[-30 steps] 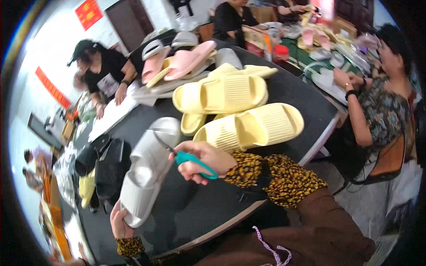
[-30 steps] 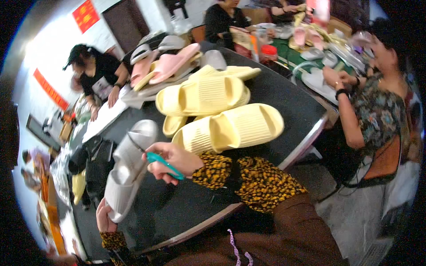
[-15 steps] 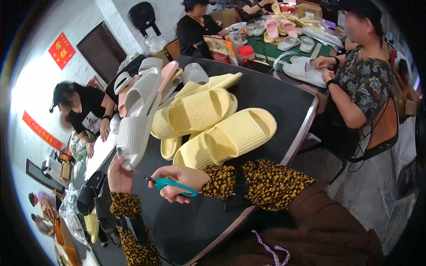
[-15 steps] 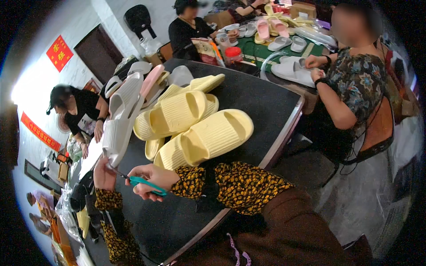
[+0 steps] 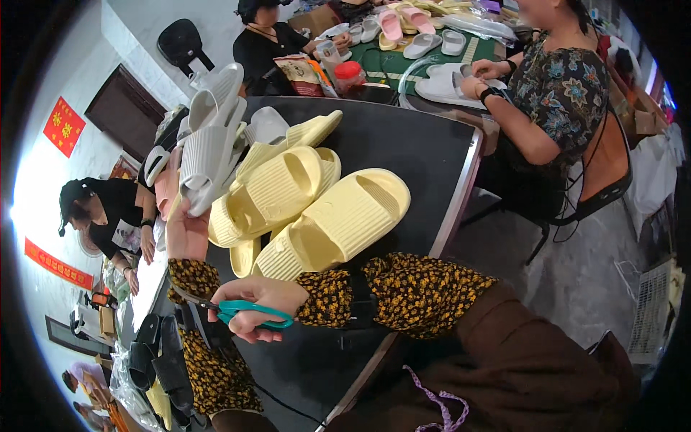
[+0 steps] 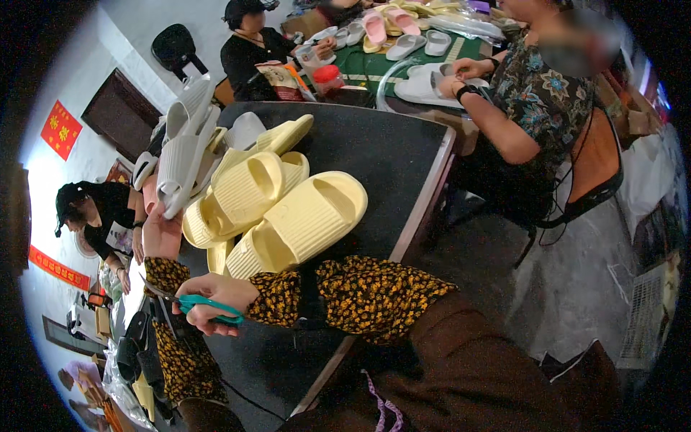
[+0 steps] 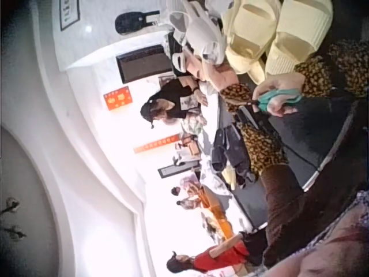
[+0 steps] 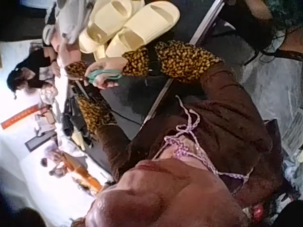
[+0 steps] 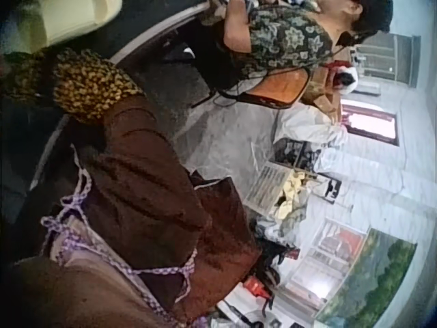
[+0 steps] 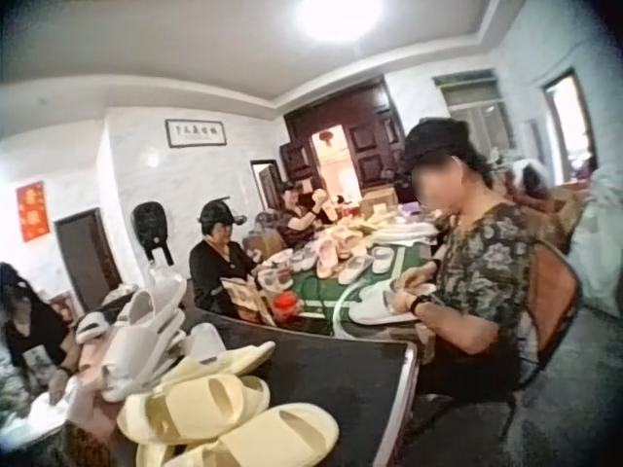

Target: Using snips to trim excess material or threads from mass-produced plastic sandals/slides.

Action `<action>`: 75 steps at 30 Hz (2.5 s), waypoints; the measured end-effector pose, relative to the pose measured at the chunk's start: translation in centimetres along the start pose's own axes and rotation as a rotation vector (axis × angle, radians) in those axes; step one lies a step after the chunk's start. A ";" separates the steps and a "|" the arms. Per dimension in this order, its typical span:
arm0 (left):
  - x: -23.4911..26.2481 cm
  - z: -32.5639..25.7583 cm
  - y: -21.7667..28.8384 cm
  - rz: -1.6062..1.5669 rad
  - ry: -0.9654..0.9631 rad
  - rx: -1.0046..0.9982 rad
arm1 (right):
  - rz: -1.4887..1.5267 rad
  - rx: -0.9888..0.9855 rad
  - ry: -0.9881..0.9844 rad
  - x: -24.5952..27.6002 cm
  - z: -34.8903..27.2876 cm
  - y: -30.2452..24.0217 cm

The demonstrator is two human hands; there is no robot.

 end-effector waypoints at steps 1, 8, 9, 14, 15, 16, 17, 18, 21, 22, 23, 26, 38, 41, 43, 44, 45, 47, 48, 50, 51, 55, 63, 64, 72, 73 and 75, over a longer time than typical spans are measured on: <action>-0.2 0.3 0.0 0.000 0.001 -0.002 | 0.005 0.005 0.004 -0.1 0.1 0.0; -1.0 -0.3 -2.0 0.099 -0.069 -0.079 | 0.031 0.003 0.065 0.2 0.1 -0.3; -1.1 -0.9 -2.5 0.136 -0.001 -0.060 | 0.032 0.005 0.081 0.2 0.0 -0.4; 0.2 -3.4 -2.1 0.174 0.028 -0.014 | 0.027 -0.020 0.073 0.0 0.0 -0.6; 1.3 -3.9 -2.2 0.208 0.089 -0.017 | 0.029 -0.039 0.088 0.2 0.0 -0.7; 2.2 -4.3 -2.2 0.242 0.148 -0.020 | 0.029 -0.058 0.102 0.4 0.0 -0.6; 3.0 -4.7 -2.2 0.303 0.212 -0.040 | 0.003 -0.038 0.104 0.7 0.0 -0.4; 3.9 -5.0 -2.2 0.304 0.221 -0.046 | 0.005 -0.043 0.095 0.7 0.0 -0.2; 8.3 -5.9 -2.1 0.677 0.392 -0.059 | -0.032 -0.055 0.082 0.8 -0.1 0.2; 8.9 -6.5 -2.8 0.771 0.394 0.002 | -0.031 -0.058 0.079 0.8 -0.2 0.3; 9.2 -6.9 -3.9 0.813 0.372 0.062 | -0.045 -0.052 0.079 0.8 -0.2 0.4; 15.3 -7.5 -6.7 0.813 0.204 0.012 | -0.053 -0.083 0.027 -1.1 1.0 0.9; -1.6 -15.6 -10.3 0.228 0.228 -0.203 | -0.121 -0.015 0.075 0.3 0.0 -0.5; -2.4 -14.1 -11.5 0.088 0.350 -0.377 | -0.131 0.001 0.112 1.0 -0.2 -0.8; -0.5 -13.3 -10.1 0.174 0.346 -0.314 | -0.110 0.013 0.109 0.6 0.3 -0.9; -0.1 -13.1 -9.7 0.198 0.345 -0.307 | -0.106 0.009 0.102 0.5 0.5 -0.8; 0.0 -13.0 -9.9 0.211 0.340 -0.294 | -0.106 0.009 0.100 0.6 0.5 -0.7; -0.1 -12.8 -10.3 0.237 0.327 -0.276 | -0.093 0.029 0.090 0.7 0.7 -0.6; 0.0 -12.8 -10.3 0.258 0.326 -0.272 | -0.141 0.013 0.097 0.3 0.8 -0.9; -0.5 -12.6 -11.0 0.284 0.311 -0.259 | -0.180 0.032 0.091 0.5 0.7 -1.0; -0.9 -12.4 -11.3 0.296 0.300 -0.256 | -0.224 0.015 0.103 0.6 0.7 -1.0; -2.5 -12.0 -12.5 0.340 0.252 -0.241 | -0.196 0.004 0.139 0.8 0.3 -1.9; -3.3 -11.9 -12.2 0.552 0.120 -0.169 | -0.172 0.054 0.203 0.9 0.2 -1.2; -3.0 -11.7 -11.9 0.627 0.092 -0.154 | -0.169 0.049 0.199 1.0 0.1 -1.1; 10.9 -16.4 3.3 1.652 0.519 -0.295 | -0.129 0.023 0.218 1.4 -0.2 -0.5; 13.4 -19.1 6.4 1.824 0.614 -0.329 | -0.127 -0.004 0.199 1.1 0.2 -0.1; 15.9 -23.2 11.2 2.226 0.747 -0.254 | -0.153 -0.044 0.194 1.0 0.4 0.4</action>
Point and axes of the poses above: each hand's wrist, its own z-axis towards the middle knuckle, its own x-axis out of the back of the hand, y = z × x, the point moved 6 cm from there along z, towards the middle knuckle, and after that the axes turned 1 degree about -z, right-handed, at the moved point
